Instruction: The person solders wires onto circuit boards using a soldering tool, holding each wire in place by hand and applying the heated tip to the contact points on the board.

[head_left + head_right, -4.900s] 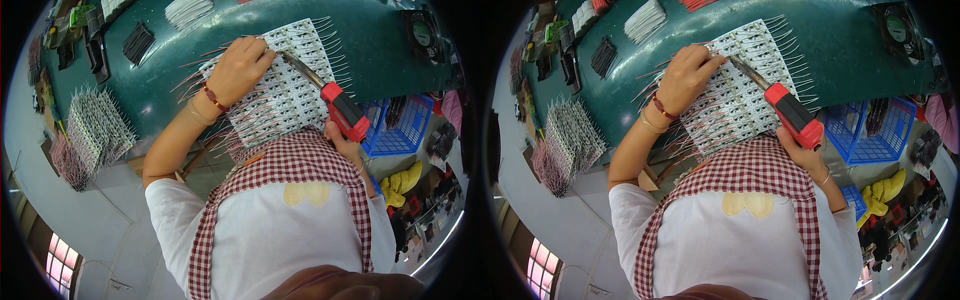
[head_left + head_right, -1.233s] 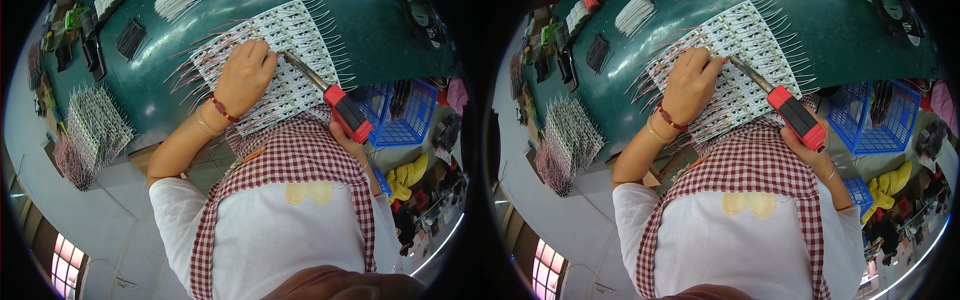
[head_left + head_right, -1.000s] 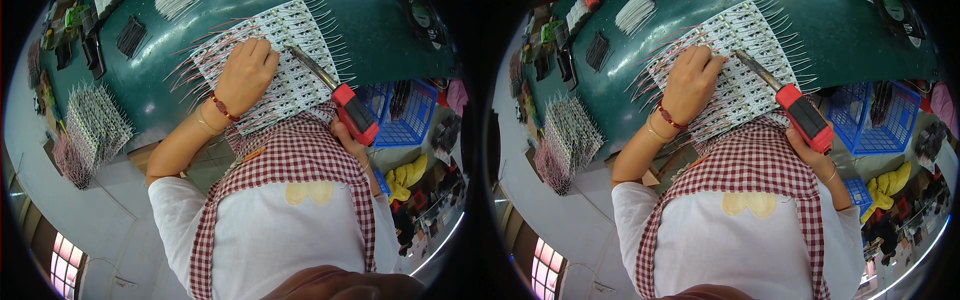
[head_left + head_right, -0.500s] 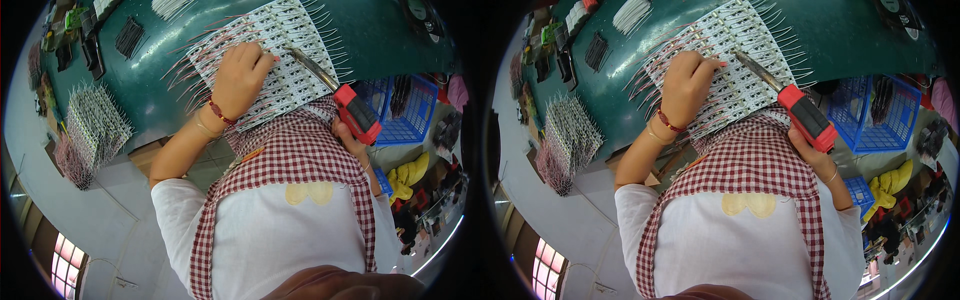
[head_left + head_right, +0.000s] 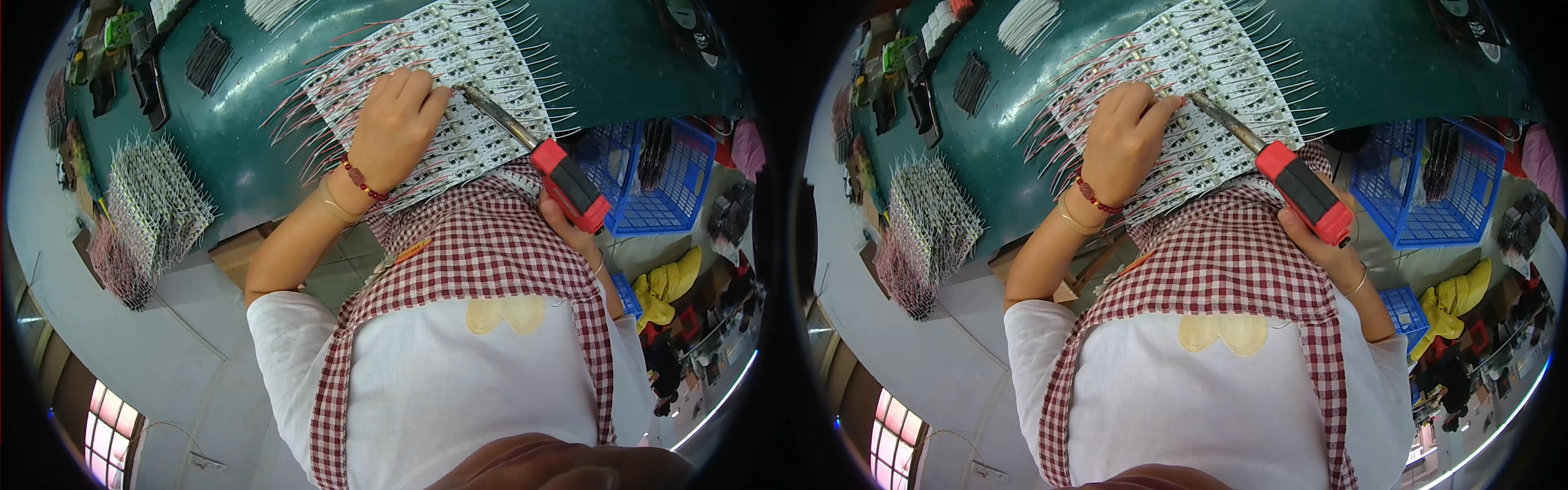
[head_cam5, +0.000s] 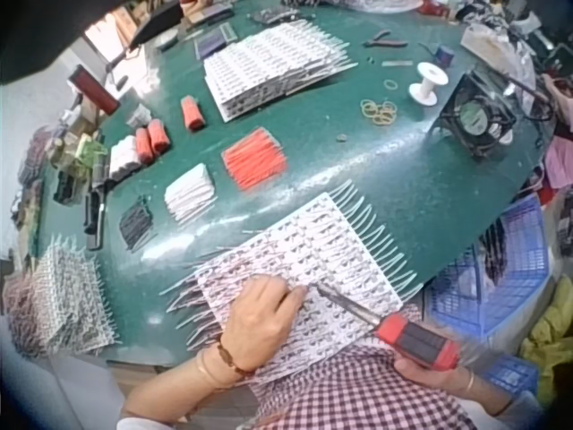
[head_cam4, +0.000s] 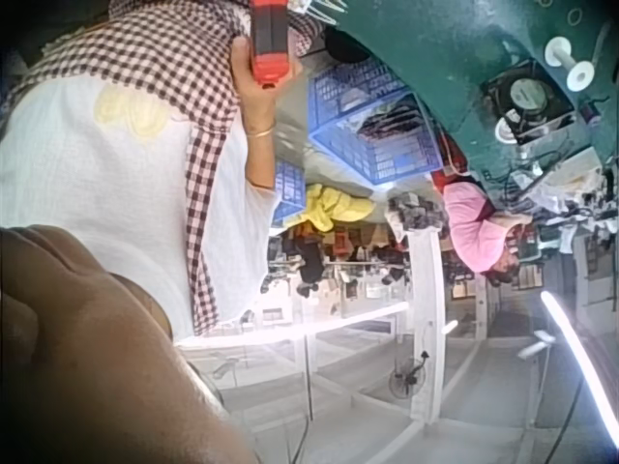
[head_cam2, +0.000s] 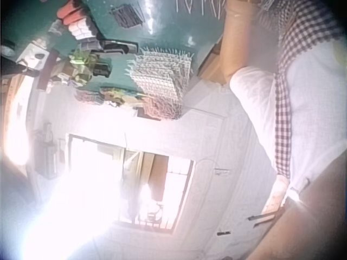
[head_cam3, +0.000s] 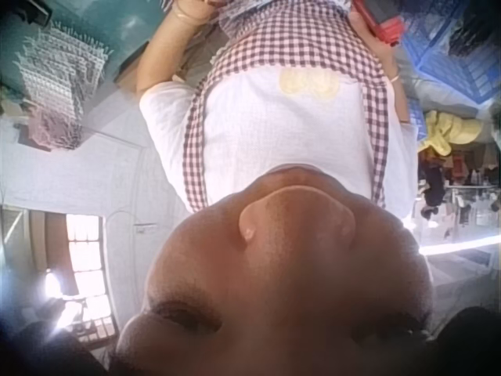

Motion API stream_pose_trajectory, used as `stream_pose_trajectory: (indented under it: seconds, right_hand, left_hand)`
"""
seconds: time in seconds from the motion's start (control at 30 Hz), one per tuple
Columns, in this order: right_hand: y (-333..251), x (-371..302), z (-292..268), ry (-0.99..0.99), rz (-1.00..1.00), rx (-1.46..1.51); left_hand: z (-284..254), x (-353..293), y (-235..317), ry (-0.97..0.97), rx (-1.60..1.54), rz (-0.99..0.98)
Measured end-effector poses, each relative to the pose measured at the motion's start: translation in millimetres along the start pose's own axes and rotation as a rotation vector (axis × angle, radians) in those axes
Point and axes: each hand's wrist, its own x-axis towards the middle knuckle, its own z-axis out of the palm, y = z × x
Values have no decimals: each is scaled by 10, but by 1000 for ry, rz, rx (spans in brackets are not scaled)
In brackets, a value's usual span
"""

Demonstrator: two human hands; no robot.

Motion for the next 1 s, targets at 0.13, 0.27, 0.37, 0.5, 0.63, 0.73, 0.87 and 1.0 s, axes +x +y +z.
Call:
stream_pose_trajectory:
  seconds: [0.13, 0.27, 0.37, 0.5, 0.63, 0.73, 0.87, 1.0]
  right_hand:
    - [-8, 10, 6, 8, -40, 2]
    - [-38, -17, -5, 38, 19, 56]
    - [-47, -13, -18, 33, 31, 60]
    - [73, -73, -17, 60, 24, 79]
    - [42, -113, -52, 70, 131, 230]
    - [85, -156, -95, 32, 95, 233]
    - [85, -194, -96, 25, 68, 131]
    - [65, -188, -73, 32, 74, 118]
  left_hand:
    - [23, 5, 2, -15, 17, 11]
    - [6, 19, 16, -29, 31, 18]
    - [2, 25, 17, -52, 48, 16]
    - [20, 16, 16, -17, 11, -16]
    - [12, -11, 68, 7, 17, -10]
    - [33, -67, 108, -3, -30, 16]
    - [35, -69, 133, -19, -37, 14]
    - [48, -66, 136, -27, -31, 18]
